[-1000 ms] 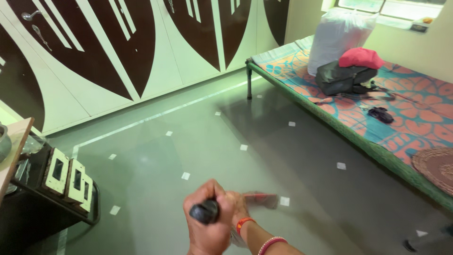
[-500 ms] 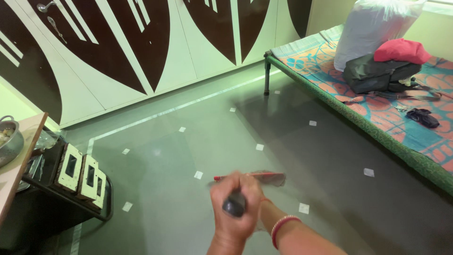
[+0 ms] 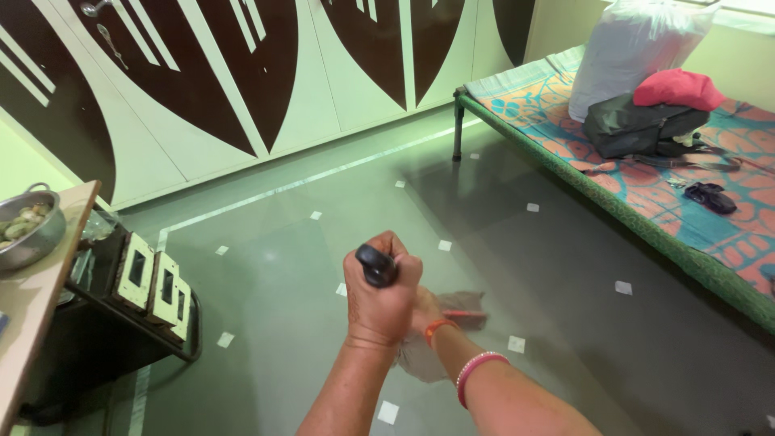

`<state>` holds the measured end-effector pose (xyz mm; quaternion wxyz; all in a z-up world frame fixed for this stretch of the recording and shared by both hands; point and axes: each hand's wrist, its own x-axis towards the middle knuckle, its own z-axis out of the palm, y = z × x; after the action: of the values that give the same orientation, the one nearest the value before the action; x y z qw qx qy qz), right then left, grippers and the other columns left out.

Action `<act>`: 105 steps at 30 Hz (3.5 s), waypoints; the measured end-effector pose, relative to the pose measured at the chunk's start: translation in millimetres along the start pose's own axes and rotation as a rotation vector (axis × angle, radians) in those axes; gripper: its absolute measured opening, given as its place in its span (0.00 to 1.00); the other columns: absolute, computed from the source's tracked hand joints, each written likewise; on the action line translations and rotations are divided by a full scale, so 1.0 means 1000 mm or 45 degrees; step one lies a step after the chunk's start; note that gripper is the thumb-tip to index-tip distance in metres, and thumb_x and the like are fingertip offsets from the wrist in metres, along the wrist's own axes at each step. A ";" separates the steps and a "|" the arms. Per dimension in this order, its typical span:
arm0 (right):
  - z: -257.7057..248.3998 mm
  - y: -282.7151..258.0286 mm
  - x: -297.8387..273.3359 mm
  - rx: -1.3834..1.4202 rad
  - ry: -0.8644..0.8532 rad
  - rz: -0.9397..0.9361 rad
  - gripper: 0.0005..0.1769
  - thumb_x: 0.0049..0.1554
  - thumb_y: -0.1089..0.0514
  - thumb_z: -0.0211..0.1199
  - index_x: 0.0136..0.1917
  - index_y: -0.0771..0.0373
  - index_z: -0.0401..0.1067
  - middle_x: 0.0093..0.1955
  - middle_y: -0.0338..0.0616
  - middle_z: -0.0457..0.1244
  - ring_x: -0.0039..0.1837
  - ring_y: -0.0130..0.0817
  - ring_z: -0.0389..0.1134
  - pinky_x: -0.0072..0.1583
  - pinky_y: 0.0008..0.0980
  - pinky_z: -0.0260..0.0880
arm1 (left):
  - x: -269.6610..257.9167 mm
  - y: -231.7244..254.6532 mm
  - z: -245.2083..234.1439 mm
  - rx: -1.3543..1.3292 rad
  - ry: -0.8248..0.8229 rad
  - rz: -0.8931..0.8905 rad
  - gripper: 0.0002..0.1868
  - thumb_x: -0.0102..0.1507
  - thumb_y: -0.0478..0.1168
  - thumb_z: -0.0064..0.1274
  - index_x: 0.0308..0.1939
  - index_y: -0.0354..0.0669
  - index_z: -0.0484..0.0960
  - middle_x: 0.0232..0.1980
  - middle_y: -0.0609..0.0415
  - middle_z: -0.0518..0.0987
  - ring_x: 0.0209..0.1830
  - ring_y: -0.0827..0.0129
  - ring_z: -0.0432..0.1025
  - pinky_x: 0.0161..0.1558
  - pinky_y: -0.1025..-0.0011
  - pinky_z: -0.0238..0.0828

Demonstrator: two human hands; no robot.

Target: The person mops the floor using a long-handled mop, moving it in strokes across the floor surface around a cot and near a large wardrobe.

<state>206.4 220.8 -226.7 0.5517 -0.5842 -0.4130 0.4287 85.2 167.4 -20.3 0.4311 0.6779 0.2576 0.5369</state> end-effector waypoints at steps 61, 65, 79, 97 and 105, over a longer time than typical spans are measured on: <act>0.226 0.013 0.147 -0.204 0.052 0.014 0.11 0.58 0.55 0.64 0.45 0.66 0.76 0.32 0.39 0.65 0.36 0.28 0.64 0.41 0.36 0.65 | 0.141 -0.020 -0.195 0.008 0.301 -0.144 0.14 0.55 0.31 0.48 0.15 0.40 0.64 0.15 0.59 0.64 0.14 0.75 0.59 0.19 0.71 0.55; 0.227 -0.004 0.143 -0.303 0.016 0.103 0.13 0.53 0.51 0.69 0.47 0.61 0.75 0.35 0.39 0.67 0.39 0.29 0.66 0.44 0.37 0.67 | 0.144 -0.019 -0.203 -0.098 0.317 -0.150 0.17 0.56 0.31 0.48 0.14 0.41 0.60 0.15 0.59 0.64 0.13 0.75 0.59 0.18 0.71 0.55; 0.291 -0.056 0.016 -0.005 -0.047 0.113 0.20 0.46 0.47 0.79 0.39 0.61 0.73 0.37 0.35 0.66 0.42 0.26 0.66 0.48 0.29 0.68 | 0.089 0.038 -0.257 -0.039 0.362 -0.255 0.14 0.56 0.32 0.50 0.16 0.43 0.67 0.16 0.56 0.70 0.11 0.74 0.63 0.17 0.71 0.61; 0.374 -0.006 -0.026 0.354 -0.051 -0.236 0.03 0.55 0.64 0.65 0.40 0.65 0.73 0.38 0.31 0.66 0.41 0.19 0.63 0.41 0.28 0.66 | -0.005 0.031 -0.317 0.147 0.402 -0.080 0.13 0.56 0.35 0.50 0.18 0.38 0.67 0.15 0.58 0.66 0.15 0.76 0.60 0.20 0.71 0.58; 0.382 0.002 0.039 0.345 -0.210 -0.291 0.02 0.54 0.65 0.66 0.42 0.66 0.74 0.40 0.33 0.67 0.44 0.20 0.65 0.44 0.28 0.68 | 0.016 -0.018 -0.323 0.147 0.474 0.026 0.12 0.54 0.34 0.52 0.19 0.37 0.66 0.18 0.59 0.62 0.19 0.75 0.56 0.23 0.71 0.57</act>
<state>-148.0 369.2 -239.3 0.6346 -0.4166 -0.4590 0.4616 -215.5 288.4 -10.7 0.3310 0.5930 0.3565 0.6416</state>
